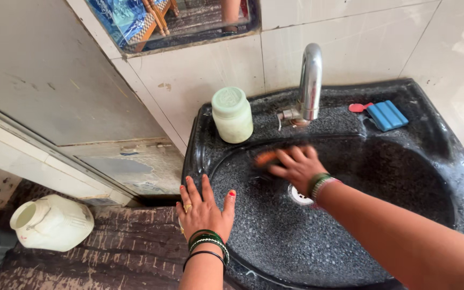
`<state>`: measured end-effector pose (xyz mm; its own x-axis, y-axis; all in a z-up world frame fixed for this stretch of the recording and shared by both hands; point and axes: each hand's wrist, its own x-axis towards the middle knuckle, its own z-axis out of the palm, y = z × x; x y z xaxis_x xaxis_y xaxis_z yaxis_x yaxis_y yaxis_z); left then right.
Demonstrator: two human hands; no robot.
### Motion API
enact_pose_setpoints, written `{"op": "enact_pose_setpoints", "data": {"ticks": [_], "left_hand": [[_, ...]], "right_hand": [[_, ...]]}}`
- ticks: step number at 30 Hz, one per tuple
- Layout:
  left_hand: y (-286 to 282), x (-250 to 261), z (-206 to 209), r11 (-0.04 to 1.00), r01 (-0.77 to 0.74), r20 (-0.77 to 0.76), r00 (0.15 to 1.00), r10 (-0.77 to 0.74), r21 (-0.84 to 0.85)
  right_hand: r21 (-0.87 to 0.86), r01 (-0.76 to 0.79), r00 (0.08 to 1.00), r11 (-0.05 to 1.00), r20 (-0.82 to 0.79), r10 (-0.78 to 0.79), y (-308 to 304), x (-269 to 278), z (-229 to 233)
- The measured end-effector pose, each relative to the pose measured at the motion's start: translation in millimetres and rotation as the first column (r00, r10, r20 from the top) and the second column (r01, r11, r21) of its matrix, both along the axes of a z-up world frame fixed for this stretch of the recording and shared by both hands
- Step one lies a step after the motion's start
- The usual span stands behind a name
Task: The person scrubs a black granite sink using a brush and a blue sponge, rinsing the tools under running water. They clean the basin, faucet, and surrounding tiled wall, then place the sponge into a nearby bucket.
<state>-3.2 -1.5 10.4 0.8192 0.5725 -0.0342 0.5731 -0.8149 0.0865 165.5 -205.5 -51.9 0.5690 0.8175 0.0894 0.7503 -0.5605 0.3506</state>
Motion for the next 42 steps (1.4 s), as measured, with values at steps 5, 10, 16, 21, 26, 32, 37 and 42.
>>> {"op": "enact_pose_setpoints", "data": {"ticks": [5,10,16,21,26,32,37,42], "left_hand": [[-0.4,1.1,-1.6,1.0,-0.003,-0.004,1.0,0.003,0.004],[4.3,3.5,0.1,1.0,0.01,0.014,1.0,-0.011,0.019],[0.8,1.1,-1.2,1.0,0.005,0.027,1.0,-0.005,0.013],[-0.3,-0.1,1.2,1.0,0.0,-0.044,0.999,-0.001,-0.003],[1.4,2.8,-1.5,1.0,0.008,-0.013,1.0,-0.008,-0.003],[0.9,1.2,-4.5,1.0,0.002,-0.002,1.0,-0.002,0.019],[1.4,3.9,-7.1,1.0,-0.005,-0.003,1.0,0.005,0.028],[2.1,5.3,-6.9,0.998,0.0,0.02,1.0,-0.001,0.059]], "right_hand": [[-0.012,-0.051,0.999,0.999,0.004,0.051,31.4,-4.4,-14.5],[-0.173,-0.041,0.998,0.984,-0.063,0.031,24.5,1.6,-12.9],[-0.021,-0.031,0.999,0.999,0.041,0.032,18.5,2.1,-14.8],[-0.053,-0.079,0.997,0.995,0.013,0.08,24.2,-0.1,-14.6],[0.103,-0.087,0.992,0.991,0.105,0.076,28.3,8.7,-14.3],[-0.071,-0.127,0.991,0.989,0.03,0.129,14.7,2.3,-7.8],[0.161,-0.127,0.987,0.979,0.119,0.109,26.6,15.8,1.7],[-0.145,-0.104,0.991,0.984,0.064,0.114,11.2,10.8,-8.1]]}}
